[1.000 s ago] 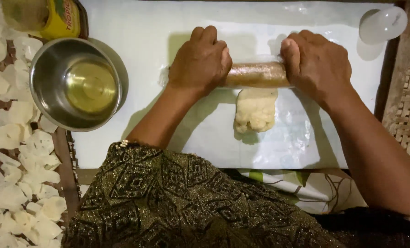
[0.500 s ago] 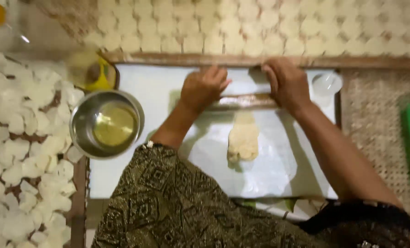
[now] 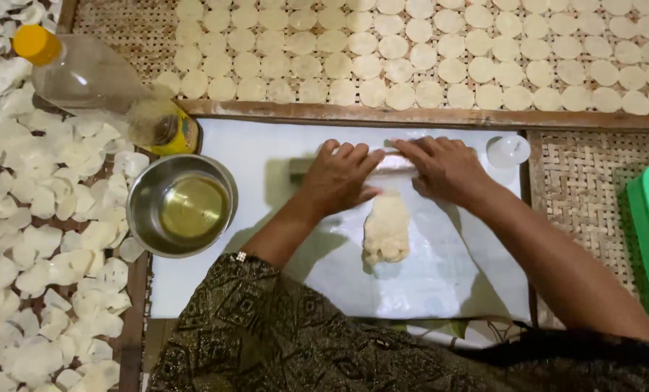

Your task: Roll out pieces of dough using a rolling pin on a flat surface.

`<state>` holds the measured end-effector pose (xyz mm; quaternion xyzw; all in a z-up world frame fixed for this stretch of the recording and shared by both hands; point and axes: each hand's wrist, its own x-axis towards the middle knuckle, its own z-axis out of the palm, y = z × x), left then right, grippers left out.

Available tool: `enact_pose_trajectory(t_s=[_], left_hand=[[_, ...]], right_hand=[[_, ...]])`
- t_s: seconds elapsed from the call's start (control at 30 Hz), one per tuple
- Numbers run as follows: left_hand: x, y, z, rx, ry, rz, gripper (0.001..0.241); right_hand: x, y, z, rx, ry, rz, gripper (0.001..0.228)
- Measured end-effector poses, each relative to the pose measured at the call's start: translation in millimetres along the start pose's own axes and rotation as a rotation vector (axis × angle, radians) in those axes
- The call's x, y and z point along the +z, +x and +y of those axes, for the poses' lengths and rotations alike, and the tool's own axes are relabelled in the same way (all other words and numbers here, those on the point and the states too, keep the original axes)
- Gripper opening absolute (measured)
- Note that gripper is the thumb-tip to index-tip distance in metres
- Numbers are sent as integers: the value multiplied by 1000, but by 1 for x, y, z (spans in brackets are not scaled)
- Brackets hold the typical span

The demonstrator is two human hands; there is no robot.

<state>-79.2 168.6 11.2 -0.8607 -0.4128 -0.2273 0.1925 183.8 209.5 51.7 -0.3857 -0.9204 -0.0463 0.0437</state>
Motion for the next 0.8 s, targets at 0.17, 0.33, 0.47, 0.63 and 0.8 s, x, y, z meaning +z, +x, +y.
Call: enact_pose_trajectory(t_s=[0.17, 0.33, 0.47, 0.63, 0.8], left_hand=[[21, -8, -9, -49, 165, -22, 78], [31, -10, -16, 26, 92, -3, 72], [-49, 2, -3, -176, -385, -568, 64], [-117, 3, 9, -181, -576, -547, 61], [-37, -30, 8, 36, -59, -235, 68]], right_hand=[[-81, -2, -18, 194, 391, -403, 85], [-112, -33, -40, 342, 655, -582, 77], [-82, -57, -44, 56, -50, -141, 79], [-80, -73, -32, -121, -379, 272, 75], [-44, -82, -27, 72, 219, -111, 73]])
